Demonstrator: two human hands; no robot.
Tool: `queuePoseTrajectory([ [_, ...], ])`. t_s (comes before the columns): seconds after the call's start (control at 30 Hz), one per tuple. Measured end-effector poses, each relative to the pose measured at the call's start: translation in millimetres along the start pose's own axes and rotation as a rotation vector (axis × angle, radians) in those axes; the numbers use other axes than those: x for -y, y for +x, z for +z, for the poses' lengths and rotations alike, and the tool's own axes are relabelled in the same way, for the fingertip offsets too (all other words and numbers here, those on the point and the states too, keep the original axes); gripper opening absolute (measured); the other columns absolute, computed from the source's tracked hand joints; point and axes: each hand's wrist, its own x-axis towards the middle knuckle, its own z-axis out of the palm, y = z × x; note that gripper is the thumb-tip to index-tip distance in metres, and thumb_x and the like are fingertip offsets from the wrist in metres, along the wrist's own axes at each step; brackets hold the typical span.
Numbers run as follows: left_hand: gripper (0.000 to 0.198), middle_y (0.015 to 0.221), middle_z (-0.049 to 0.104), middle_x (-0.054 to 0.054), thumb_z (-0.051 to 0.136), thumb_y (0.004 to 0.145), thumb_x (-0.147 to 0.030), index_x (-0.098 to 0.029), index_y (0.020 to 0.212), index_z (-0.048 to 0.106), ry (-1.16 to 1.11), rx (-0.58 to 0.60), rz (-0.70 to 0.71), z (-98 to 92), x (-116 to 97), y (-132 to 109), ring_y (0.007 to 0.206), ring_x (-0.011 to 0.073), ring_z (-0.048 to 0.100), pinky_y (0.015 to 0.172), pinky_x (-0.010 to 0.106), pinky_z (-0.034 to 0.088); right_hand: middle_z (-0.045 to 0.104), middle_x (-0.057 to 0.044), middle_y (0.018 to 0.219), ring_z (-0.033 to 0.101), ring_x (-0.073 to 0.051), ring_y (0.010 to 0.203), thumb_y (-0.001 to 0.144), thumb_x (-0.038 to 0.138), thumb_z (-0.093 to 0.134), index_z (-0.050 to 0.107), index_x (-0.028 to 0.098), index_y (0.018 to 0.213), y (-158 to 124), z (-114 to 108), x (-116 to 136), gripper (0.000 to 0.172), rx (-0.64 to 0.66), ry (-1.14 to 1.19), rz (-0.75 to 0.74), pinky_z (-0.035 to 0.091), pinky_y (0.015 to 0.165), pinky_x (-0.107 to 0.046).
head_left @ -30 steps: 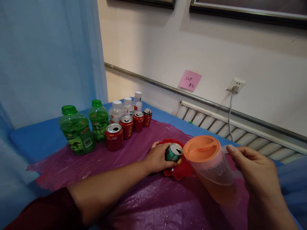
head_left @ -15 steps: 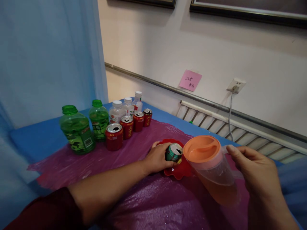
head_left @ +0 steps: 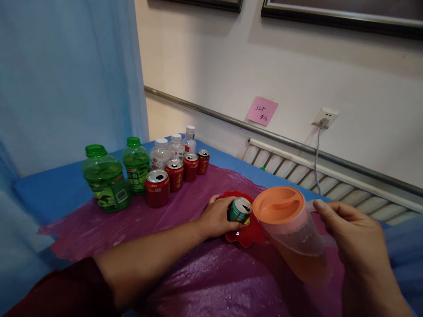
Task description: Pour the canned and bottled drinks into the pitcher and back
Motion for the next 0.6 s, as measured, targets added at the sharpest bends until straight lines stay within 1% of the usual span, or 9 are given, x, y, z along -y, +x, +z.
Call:
queuePoseTrajectory([
  [0.13, 0.066, 0.126, 0.071, 0.001, 0.086, 0.066, -0.041, -0.029, 0.126, 0.062, -0.003, -0.004, 0.002, 0.9, 0.7, 0.4, 0.12, 0.0305, 0.062, 0.118, 0.051, 0.023, 0.046, 0.005, 0.053, 0.039, -0.011, 0.052, 0.06, 0.059, 0.084, 0.068, 0.02, 0.065, -0.5, 0.3, 0.9, 0.043, -0.006, 0.0, -0.01, 0.031, 0.044, -0.023],
  [0.27, 0.068, 0.127, 0.071, 0.002, 0.087, 0.066, -0.041, -0.029, 0.128, 0.061, -0.008, 0.0, 0.0, 0.9, -0.5, 0.3, 0.122, 0.0305, 0.061, 0.118, 0.051, 0.022, 0.048, 0.004, 0.054, 0.039, -0.011, 0.052, 0.06, 0.06, 0.083, 0.07, 0.02, 0.065, -3.0, 0.9, 4.6, 0.043, -0.003, -0.013, 0.022, 0.028, 0.043, -0.023],
  [0.37, 0.066, 0.127, 0.071, 0.001, 0.086, 0.067, -0.041, -0.03, 0.127, 0.062, -0.01, 0.005, 0.002, 0.0, -2.5, -0.1, 0.121, 0.0304, 0.062, 0.118, 0.051, 0.023, 0.048, 0.004, 0.054, 0.038, -0.01, 0.052, 0.06, 0.061, 0.082, 0.07, 0.02, 0.065, -3.4, 0.9, 5.7, 0.043, -0.002, -0.022, 0.017, 0.026, 0.042, -0.023],
  [0.53, 0.066, 0.126, 0.072, 0.0, 0.086, 0.067, -0.042, -0.03, 0.127, 0.062, -0.01, -0.002, 0.003, -0.1, -2.9, -0.4, 0.12, 0.0306, 0.062, 0.118, 0.052, 0.022, 0.047, 0.004, 0.054, 0.039, -0.01, 0.054, 0.06, 0.06, 0.082, 0.069, 0.02, 0.064, -2.3, 0.4, 5.0, 0.043, 0.004, -0.022, 0.003, 0.03, 0.045, -0.023],
  [0.6, 0.065, 0.126, 0.072, 0.0, 0.086, 0.067, -0.042, -0.03, 0.127, 0.061, -0.016, -0.005, 0.01, 0.1, -2.4, -0.6, 0.121, 0.0304, 0.062, 0.119, 0.052, 0.022, 0.047, 0.004, 0.054, 0.039, -0.01, 0.054, 0.06, 0.06, 0.082, 0.068, 0.019, 0.064, -2.5, 0.4, 4.7, 0.043, 0.007, -0.016, -0.001, 0.03, 0.045, -0.023],
])
